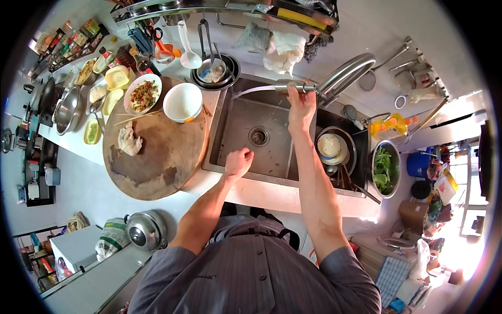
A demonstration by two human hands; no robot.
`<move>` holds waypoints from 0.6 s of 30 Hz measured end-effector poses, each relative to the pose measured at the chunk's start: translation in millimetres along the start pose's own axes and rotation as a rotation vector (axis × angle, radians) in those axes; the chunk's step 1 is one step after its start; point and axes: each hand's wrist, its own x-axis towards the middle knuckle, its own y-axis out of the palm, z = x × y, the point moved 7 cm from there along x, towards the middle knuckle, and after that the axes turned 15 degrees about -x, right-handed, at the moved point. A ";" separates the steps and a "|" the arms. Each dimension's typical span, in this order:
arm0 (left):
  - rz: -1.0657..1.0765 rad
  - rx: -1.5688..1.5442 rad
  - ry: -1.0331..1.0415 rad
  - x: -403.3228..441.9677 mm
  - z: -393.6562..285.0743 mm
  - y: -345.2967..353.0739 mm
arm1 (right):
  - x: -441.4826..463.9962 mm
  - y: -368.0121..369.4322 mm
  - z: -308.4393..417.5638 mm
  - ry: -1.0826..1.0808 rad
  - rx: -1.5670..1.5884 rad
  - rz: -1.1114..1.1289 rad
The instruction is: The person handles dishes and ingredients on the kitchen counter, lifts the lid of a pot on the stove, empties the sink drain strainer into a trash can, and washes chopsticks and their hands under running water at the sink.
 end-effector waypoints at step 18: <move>-0.577 -0.749 -0.368 -47.3 29.2 -80.8 | -31.7 -21.5 21.9 0.125 -0.086 0.082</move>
